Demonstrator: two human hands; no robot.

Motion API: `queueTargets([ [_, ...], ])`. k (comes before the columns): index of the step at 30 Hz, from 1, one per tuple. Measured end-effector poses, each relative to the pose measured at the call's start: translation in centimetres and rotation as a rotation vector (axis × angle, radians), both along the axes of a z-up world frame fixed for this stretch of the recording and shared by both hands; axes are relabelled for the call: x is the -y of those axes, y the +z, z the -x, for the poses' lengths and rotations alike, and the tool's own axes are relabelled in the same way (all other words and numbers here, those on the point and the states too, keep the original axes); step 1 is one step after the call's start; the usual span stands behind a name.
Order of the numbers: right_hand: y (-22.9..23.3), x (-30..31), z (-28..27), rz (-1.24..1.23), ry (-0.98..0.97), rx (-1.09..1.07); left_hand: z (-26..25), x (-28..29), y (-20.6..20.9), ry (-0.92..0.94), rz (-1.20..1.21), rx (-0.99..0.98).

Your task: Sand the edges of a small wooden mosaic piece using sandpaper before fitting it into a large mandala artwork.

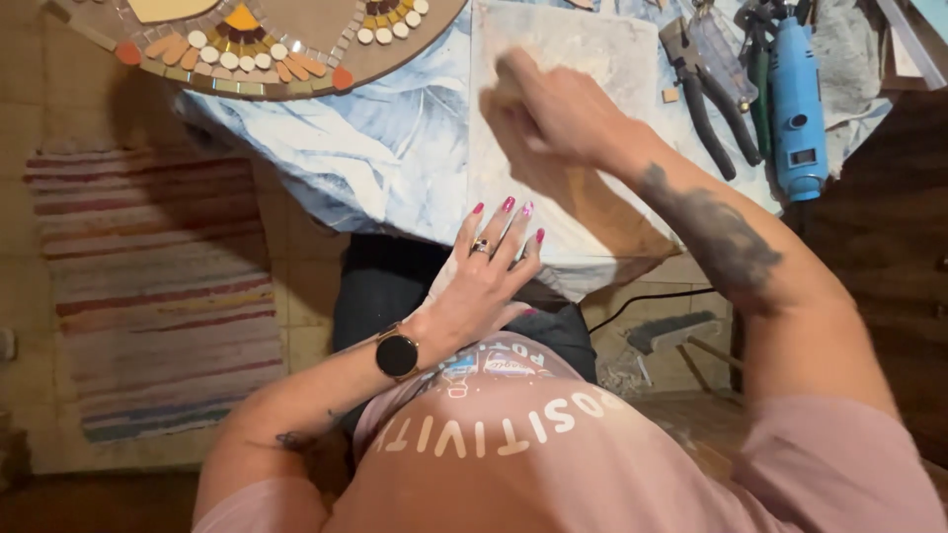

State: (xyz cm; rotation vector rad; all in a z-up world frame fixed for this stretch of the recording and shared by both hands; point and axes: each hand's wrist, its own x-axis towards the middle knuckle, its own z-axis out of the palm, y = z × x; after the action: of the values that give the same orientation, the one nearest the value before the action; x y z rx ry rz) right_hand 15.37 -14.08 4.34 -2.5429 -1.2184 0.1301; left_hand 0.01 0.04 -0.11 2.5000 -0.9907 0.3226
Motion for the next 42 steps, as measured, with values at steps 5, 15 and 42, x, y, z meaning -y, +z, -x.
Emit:
queueTargets([
  [5,-0.6,1.3,0.8,0.251,-0.014,0.019,-0.1,-0.1,0.1,0.006,-0.086,0.005],
  [15,3.3,10.5,9.8,0.402,-0.421,-0.475,0.1,0.2,-0.2,0.051,0.003,0.146],
  [42,2.7,6.6,10.3,-0.149,-0.529,-0.292,0.0,0.4,-0.5,0.048,0.007,0.146],
])
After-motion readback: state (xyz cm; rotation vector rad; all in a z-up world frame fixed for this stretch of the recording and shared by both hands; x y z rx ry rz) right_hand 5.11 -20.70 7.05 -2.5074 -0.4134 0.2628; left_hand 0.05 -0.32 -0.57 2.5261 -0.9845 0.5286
